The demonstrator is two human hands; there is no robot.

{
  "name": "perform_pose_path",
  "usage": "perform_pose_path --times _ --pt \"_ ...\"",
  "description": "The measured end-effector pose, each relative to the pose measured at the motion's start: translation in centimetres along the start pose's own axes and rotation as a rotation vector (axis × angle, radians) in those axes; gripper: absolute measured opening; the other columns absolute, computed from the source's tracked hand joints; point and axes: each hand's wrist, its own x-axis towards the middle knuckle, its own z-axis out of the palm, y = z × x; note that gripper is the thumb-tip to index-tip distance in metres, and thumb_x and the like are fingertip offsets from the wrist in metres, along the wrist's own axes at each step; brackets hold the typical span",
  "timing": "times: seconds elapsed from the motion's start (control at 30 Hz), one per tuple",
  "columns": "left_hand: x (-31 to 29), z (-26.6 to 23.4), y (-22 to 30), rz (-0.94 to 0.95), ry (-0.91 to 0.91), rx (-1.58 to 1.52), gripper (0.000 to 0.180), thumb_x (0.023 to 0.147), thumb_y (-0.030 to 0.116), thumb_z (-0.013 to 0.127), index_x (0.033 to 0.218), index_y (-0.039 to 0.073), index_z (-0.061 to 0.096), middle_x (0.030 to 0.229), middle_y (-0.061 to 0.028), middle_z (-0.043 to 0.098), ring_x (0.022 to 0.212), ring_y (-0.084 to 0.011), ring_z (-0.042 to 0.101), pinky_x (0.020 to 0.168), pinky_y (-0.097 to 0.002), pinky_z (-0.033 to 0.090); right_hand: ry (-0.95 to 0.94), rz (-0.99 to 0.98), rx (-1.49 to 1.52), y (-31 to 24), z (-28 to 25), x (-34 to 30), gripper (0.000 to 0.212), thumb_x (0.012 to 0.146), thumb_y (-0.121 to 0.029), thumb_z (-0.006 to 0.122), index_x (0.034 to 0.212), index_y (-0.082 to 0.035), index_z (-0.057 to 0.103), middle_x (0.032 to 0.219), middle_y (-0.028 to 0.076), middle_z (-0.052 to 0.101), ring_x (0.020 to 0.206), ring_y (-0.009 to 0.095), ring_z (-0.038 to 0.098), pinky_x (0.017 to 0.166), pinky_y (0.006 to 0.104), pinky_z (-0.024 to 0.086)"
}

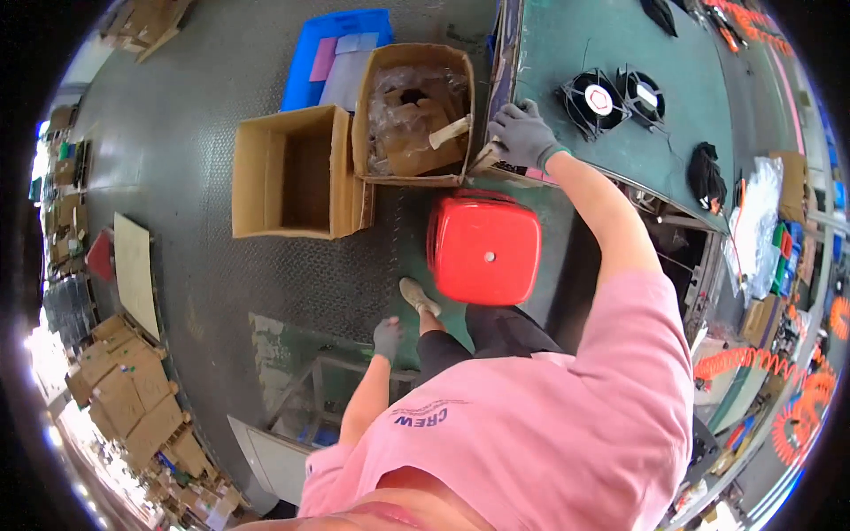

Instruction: The person assembles metal electronics components and brackets by hand, securing them with screws using an air screwdriver, wrench, and pliers.

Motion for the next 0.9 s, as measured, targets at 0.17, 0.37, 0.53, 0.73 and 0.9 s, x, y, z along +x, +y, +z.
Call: perform_pose_path --times 0.17,0.37,0.53,0.73,0.9 --pt "-10.7 -2.1 -9.5 -0.108 0.328 -0.492 0.016 0.086 0.02 0.054 0.098 0.01 0.053 0.075 -0.003 0.052 0.059 -0.0144 0.052 0.052 -0.0328 0.044 -0.079 0.056 -0.041 -1.0 0.6 -0.5 0.043 0.08 -0.03 0.057 0.122 -0.019 0.052 0.123 0.011 0.052 0.119 0.031 0.042 0.1 0.0449 0.031" --pt "-19.2 4.2 -16.4 0.054 0.542 -0.51 0.018 0.081 0.024 0.052 0.081 0.01 0.064 0.071 -0.0055 0.064 0.06 -0.0168 0.06 0.057 -0.0323 0.048 -0.407 -0.293 -0.33 1.9 2.6 -1.6 0.051 0.087 -0.037 0.045 0.131 -0.011 0.045 0.13 0.016 0.047 0.12 0.035 0.043 0.099 0.0463 0.034" --pt "-24.0 8.4 -22.1 -0.027 0.717 -0.339 0.023 0.078 0.019 0.059 0.097 0.007 0.064 0.081 -0.0048 0.062 0.067 -0.0137 0.061 0.057 -0.029 0.049 -0.621 -0.139 -0.608 -7.1 6.8 2.3 0.049 0.081 -0.04 0.053 0.12 -0.011 0.051 0.127 0.014 0.049 0.113 0.034 0.049 0.091 0.0486 0.041" --pt "-28.2 12.5 -28.7 -0.122 0.645 -1.048 0.033 0.071 0.007 0.061 0.104 0.005 0.062 0.088 -0.0084 0.065 0.075 -0.0193 0.063 0.067 -0.0294 0.052 -0.494 -0.647 0.246 -34.7 8.4 -5.5 0.043 0.081 -0.038 0.052 0.103 -0.001 0.058 0.102 0.026 0.058 0.1 0.042 0.053 0.085 0.048 0.042" --pt "-30.8 17.1 -38.1 0.119 0.972 -0.814 0.02 0.071 0.015 0.063 0.09 0.011 0.065 0.088 -0.006 0.062 0.069 -0.0228 0.062 0.06 -0.0332 0.052 -0.821 -1.095 0.432 -60.2 4.1 -20.4 0.036 0.084 -0.029 0.053 0.105 -0.001 0.058 0.098 0.02 0.062 0.096 0.034 0.058 0.081 0.0367 0.044"
